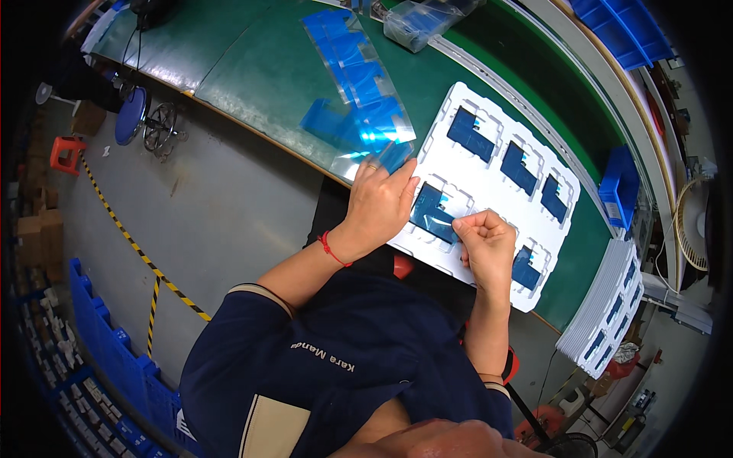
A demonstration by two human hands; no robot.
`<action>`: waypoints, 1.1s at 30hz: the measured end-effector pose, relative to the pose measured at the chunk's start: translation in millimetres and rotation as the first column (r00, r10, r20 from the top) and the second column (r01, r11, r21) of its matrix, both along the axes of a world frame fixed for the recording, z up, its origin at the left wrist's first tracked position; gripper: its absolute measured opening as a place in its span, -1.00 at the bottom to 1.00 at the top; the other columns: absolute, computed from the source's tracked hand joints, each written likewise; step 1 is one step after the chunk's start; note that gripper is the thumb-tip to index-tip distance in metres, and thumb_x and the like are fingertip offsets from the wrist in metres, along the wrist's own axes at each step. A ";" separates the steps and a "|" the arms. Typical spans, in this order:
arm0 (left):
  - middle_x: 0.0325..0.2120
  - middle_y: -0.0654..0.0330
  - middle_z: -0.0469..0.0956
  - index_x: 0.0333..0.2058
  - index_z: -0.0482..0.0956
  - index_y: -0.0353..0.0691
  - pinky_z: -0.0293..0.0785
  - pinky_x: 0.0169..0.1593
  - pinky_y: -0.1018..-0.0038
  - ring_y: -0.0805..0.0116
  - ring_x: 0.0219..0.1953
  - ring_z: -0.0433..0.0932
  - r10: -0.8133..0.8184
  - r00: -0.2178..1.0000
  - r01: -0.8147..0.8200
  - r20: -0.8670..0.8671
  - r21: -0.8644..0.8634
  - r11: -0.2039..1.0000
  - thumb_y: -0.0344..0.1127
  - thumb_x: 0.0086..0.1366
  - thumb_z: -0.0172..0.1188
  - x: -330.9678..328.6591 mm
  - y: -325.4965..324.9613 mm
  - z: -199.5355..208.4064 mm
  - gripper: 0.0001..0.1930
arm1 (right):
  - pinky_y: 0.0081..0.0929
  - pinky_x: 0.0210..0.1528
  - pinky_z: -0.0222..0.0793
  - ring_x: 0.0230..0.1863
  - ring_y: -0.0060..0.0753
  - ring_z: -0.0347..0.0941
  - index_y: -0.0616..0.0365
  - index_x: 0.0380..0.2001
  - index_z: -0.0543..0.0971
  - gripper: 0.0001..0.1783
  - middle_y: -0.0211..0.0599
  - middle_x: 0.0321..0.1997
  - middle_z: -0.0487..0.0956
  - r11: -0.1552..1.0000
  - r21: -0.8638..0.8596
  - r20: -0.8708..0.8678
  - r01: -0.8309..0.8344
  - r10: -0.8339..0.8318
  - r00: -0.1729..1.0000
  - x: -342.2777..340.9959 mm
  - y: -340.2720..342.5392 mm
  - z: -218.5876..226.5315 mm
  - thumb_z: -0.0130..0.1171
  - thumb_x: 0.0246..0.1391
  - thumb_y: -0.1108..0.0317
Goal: Applying blue protective film to electronic circuit board components and placing them into a shipping tray.
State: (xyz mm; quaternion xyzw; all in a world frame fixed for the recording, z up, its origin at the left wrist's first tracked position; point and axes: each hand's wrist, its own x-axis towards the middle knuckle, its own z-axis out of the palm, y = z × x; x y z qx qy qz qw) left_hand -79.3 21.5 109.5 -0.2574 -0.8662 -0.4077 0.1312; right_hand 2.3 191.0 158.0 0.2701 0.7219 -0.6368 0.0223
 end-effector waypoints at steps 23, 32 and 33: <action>-0.24 -0.10 0.56 -0.20 0.57 -0.42 0.33 -0.06 0.21 -0.03 -0.20 0.50 0.004 0.999 -0.004 -0.033 -0.015 1.000 -0.42 0.17 0.13 -0.4 -0.1 -1.4 -0.76 | -0.77 -0.79 0.05 -0.80 -0.78 0.20 0.27 -0.53 0.52 -0.89 -0.48 -0.71 0.45 1.000 -0.023 -0.004 -0.006 0.006 1.000 -0.4 2.6 -2.5 0.24 -0.01 0.50; -0.27 -0.10 0.57 -0.19 0.57 -0.42 0.33 -0.06 0.20 -0.03 -0.23 0.51 -0.008 0.998 0.007 -0.067 -0.016 1.000 -0.43 0.18 0.12 -1.7 -0.3 -1.3 -0.76 | -0.77 -0.79 0.03 -0.81 -0.79 0.20 0.27 -0.54 0.52 -0.89 -0.49 -0.72 0.44 1.000 -0.017 0.011 -0.011 0.012 1.000 -1.7 2.7 -1.4 0.24 0.00 0.51; -0.27 -0.10 0.57 -0.19 0.57 -0.42 0.33 -0.06 0.20 -0.03 -0.23 0.51 -0.009 0.998 0.008 -0.066 -0.016 1.000 -0.43 0.18 0.12 -1.6 -0.1 -1.5 -0.76 | -0.76 -0.79 0.03 -0.80 -0.79 0.19 0.27 -0.54 0.52 -0.89 -0.49 -0.72 0.44 1.000 -0.012 0.011 -0.014 0.014 1.000 -1.8 3.1 -1.6 0.23 0.00 0.51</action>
